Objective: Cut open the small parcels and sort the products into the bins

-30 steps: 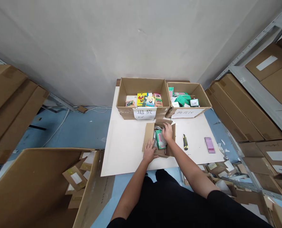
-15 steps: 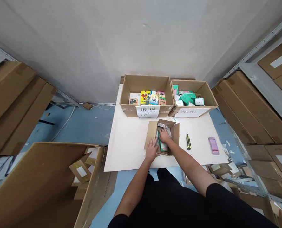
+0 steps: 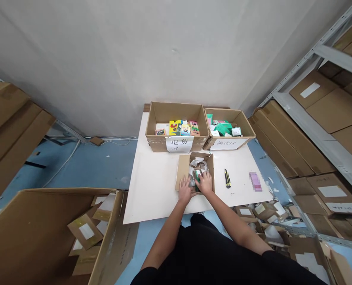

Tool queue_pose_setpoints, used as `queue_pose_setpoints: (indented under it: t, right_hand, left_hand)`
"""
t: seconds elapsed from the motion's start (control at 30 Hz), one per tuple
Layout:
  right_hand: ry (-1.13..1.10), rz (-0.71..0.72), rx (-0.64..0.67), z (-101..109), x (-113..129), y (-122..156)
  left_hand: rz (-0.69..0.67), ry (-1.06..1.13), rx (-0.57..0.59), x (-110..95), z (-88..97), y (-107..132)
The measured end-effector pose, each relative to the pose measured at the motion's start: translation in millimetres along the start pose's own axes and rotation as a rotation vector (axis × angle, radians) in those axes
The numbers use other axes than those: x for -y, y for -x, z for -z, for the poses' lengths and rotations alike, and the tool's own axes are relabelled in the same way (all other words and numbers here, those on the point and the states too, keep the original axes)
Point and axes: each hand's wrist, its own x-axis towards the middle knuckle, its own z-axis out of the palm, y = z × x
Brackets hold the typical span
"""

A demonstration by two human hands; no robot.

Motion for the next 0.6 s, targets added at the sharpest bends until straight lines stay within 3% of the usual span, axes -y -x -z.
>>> queue_pose_setpoints:
  t: [0.17, 0.37, 0.6]
  right_hand:
    - [-0.025, 0.038, -0.183, -11.1, 4.4, 14.8]
    - [0.021, 0.063, -0.054, -8.1, 21.5, 5.8]
    - [-0.017, 0.274, 0.146, -3.7, 70.8, -13.2]
  left_hand:
    - [0.011, -0.035, 0.006, -2.7, -3.7, 3.2]
    - [0.000, -0.104, 0.013, 3.5, 5.8, 10.1]
    - [0.054, -0.197, -0.009, 55.2, 47.1, 29.6]
